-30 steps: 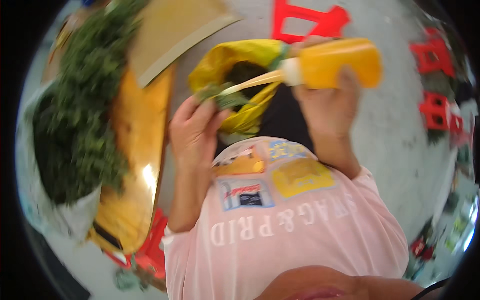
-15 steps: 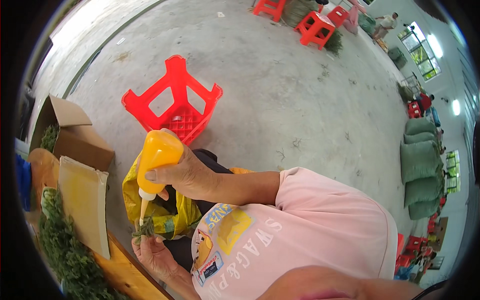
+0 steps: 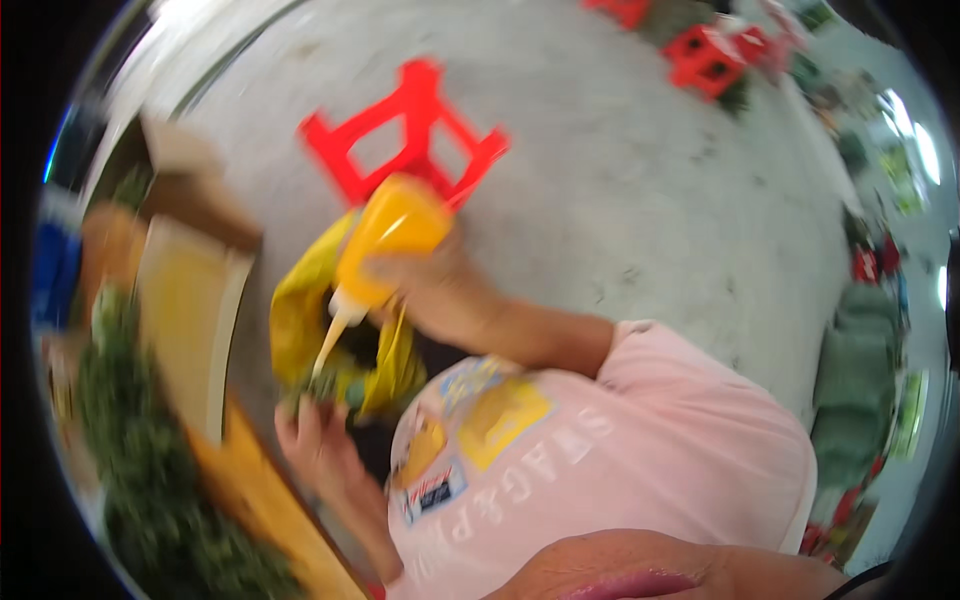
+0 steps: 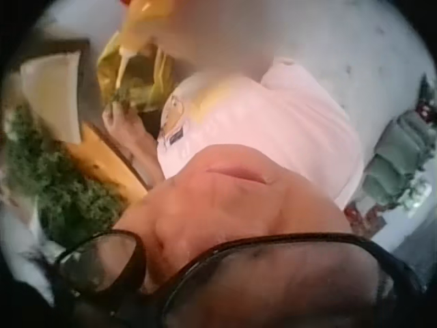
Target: Apply adhesive from a squeeze bottle to small green plant sprigs.
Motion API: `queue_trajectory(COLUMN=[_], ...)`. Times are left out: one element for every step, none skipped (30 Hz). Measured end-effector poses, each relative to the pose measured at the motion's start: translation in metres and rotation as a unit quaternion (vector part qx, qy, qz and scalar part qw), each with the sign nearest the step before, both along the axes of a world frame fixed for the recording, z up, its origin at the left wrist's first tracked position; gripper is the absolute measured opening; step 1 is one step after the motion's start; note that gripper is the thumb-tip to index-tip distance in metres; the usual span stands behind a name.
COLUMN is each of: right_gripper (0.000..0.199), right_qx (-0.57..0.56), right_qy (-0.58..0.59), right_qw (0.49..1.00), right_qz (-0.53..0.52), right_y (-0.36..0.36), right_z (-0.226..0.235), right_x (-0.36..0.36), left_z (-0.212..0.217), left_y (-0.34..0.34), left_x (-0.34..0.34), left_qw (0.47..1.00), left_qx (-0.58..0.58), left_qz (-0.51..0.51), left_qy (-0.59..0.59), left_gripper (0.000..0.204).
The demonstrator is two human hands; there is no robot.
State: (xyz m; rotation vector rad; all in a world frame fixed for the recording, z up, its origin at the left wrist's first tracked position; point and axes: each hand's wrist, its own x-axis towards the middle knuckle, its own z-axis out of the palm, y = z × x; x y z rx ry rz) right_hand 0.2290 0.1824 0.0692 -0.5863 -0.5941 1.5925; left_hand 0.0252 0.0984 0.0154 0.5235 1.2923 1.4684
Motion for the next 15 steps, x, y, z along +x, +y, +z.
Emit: queue_trajectory(right_gripper=[0.016,0.017,0.020,0.039,0.040,0.040,0.039,0.040,0.040,0.039,0.039,0.038,0.038,0.038,0.038], right_qx=[-0.007,-0.022,-0.016,0.020,0.044,0.057,0.051,0.042,0.034,0.033,0.031,0.036,0.033,0.037,0.044], right_qy=[-0.031,-0.034,-0.038,-0.048,-0.051,0.018,0.051,0.056,0.061,0.093,0.124,0.122,0.124,0.127,0.128], right_qw=[0.999,0.999,0.999,0.997,0.997,0.993,0.993,0.993,0.994,0.990,0.986,0.985,0.984,0.983,0.983], right_qz=[-0.005,0.016,0.022,0.050,0.041,0.097,0.096,0.092,0.089,0.100,0.107,0.115,0.120,0.124,0.123], right_y=[-0.001,-0.003,-0.003,0.001,0.004,0.009,0.009,0.008,0.009,0.009,0.008,0.009,0.009,0.009,0.009], right_z=[-0.007,-0.009,-0.008,-0.021,-0.022,-0.032,-0.038,-0.039,-0.037,-0.036,-0.036,-0.036,-0.036,-0.036,-0.036], right_x=[0.000,0.000,0.002,0.007,0.005,0.008,0.007,0.004,0.002,0.001,0.000,-0.001,-0.003,-0.004,-0.005], left_z=[-0.001,0.002,-0.001,-0.002,-0.002,0.000,0.002,0.002,0.004,0.005,0.005,0.005,0.005,0.008,0.007], left_y=[-0.003,-0.005,-0.006,-0.005,-0.004,-0.007,-0.009,-0.010,-0.010,-0.012,-0.016,-0.017,-0.019,-0.020,-0.020], left_x=[-0.002,0.000,-0.002,-0.002,0.000,0.000,0.000,-0.002,-0.002,-0.003,-0.006,-0.008,-0.009,-0.009,-0.009], left_qw=[1.000,1.000,0.999,0.998,0.997,0.994,0.990,0.990,0.987,0.983,0.984,0.982,0.980,0.980,0.980], left_qx=[0.016,0.010,0.020,0.015,0.014,0.024,0.040,0.031,0.036,0.042,0.037,0.031,0.026,0.019,0.019], left_qz=[0.002,0.011,0.018,0.027,0.038,0.053,0.062,0.083,0.067,0.048,0.058,0.046,0.032,0.039,0.039], left_qy=[-0.022,-0.021,-0.032,-0.049,-0.066,-0.093,-0.120,-0.110,-0.140,-0.171,-0.167,-0.181,-0.196,-0.196,-0.196], left_gripper=[0.011,0.008,0.012,0.014,0.016,0.020,0.024,0.024,0.026,0.029,0.029,0.030,0.030,0.028,0.028])
